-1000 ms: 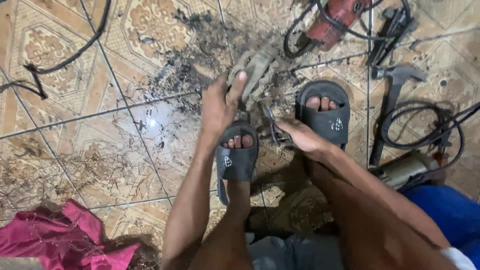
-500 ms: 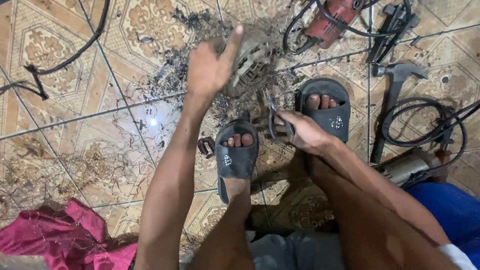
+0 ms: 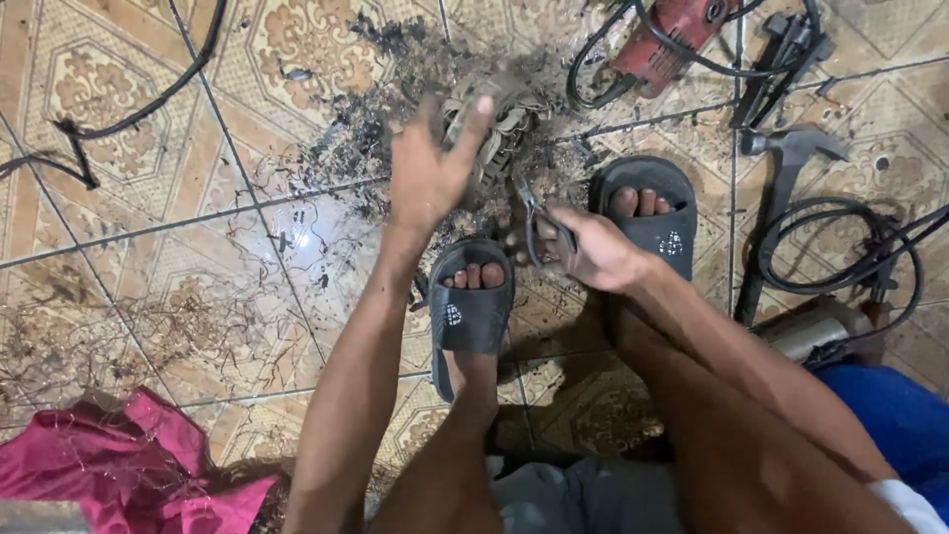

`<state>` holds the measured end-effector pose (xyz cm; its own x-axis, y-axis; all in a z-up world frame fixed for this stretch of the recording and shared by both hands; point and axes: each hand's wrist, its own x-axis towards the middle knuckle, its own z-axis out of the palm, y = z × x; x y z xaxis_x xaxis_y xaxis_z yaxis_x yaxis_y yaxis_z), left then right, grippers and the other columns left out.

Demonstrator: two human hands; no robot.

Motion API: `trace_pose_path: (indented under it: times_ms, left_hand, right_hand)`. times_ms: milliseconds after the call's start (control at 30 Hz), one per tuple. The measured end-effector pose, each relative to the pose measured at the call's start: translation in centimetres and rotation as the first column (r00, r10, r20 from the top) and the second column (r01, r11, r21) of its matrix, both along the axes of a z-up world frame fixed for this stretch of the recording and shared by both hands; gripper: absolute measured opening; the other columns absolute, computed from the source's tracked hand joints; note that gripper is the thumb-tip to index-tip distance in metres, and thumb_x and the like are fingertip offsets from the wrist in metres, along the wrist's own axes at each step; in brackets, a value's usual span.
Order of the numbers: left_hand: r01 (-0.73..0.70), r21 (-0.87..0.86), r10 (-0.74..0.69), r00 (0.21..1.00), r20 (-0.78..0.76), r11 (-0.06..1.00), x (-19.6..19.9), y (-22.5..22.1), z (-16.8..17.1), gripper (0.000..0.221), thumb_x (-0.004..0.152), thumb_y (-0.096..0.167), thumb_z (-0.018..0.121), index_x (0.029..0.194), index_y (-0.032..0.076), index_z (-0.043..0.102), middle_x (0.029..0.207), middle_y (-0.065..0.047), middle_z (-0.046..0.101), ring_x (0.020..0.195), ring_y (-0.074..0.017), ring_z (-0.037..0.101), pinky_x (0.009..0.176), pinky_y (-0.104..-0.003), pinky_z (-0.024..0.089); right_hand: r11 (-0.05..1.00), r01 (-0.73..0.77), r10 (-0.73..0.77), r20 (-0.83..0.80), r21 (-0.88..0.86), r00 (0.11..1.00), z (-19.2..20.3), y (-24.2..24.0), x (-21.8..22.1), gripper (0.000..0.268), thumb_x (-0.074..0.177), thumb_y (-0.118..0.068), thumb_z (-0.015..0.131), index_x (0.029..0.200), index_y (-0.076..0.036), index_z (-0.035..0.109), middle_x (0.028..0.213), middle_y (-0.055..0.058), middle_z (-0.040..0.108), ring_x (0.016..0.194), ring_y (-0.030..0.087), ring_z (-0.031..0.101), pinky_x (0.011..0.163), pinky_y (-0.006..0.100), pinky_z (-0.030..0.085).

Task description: Extracting copper wire from a motor stator using pliers while sitting on the floor.

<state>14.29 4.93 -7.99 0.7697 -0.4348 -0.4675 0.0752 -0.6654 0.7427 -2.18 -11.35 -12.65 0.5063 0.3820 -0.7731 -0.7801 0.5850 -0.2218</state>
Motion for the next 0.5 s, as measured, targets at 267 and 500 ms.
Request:
trace_pose_path:
  times_ms: [267,500]
  left_hand:
    - [-0.129,0.097,0.134,0.99,-0.045,0.987,0.6,-1.6,1.1,0.121,0.073,0.084,0.024,0.149,-0.009,0.041,0.034,0.007,0.029,0.03,-0.0028,0.055,0.027,-0.03,0.054]
    - [-0.153,0.138,0.159,0.986,-0.04,0.979,-0.4,-1.4,0.7,0.119,0.072,0.085,0.025,0.148,-0.004,0.046,0.035,0.009,0.028,0.026,-0.003,0.046,0.023,-0.029,0.047]
  right_hand:
    - [0.985,-0.066,0.034,-0.193,-0.162,0.981,5.4,-0.2,4.7,0.064,0.096,-0.032,0.045,0.157,-0.015,0.036,0.158,0.019,0.052,0.143,0.034,0.054,0.121,0.059,0.039]
    - [0.994,0.005,-0.039,-0.299,-0.113,0.953,2.4,-0.2,3.0,0.064,0.097,-0.028,0.05,0.159,-0.026,0.035,0.165,0.019,0.039,0.042,0.001,0.045,0.116,0.061,0.044]
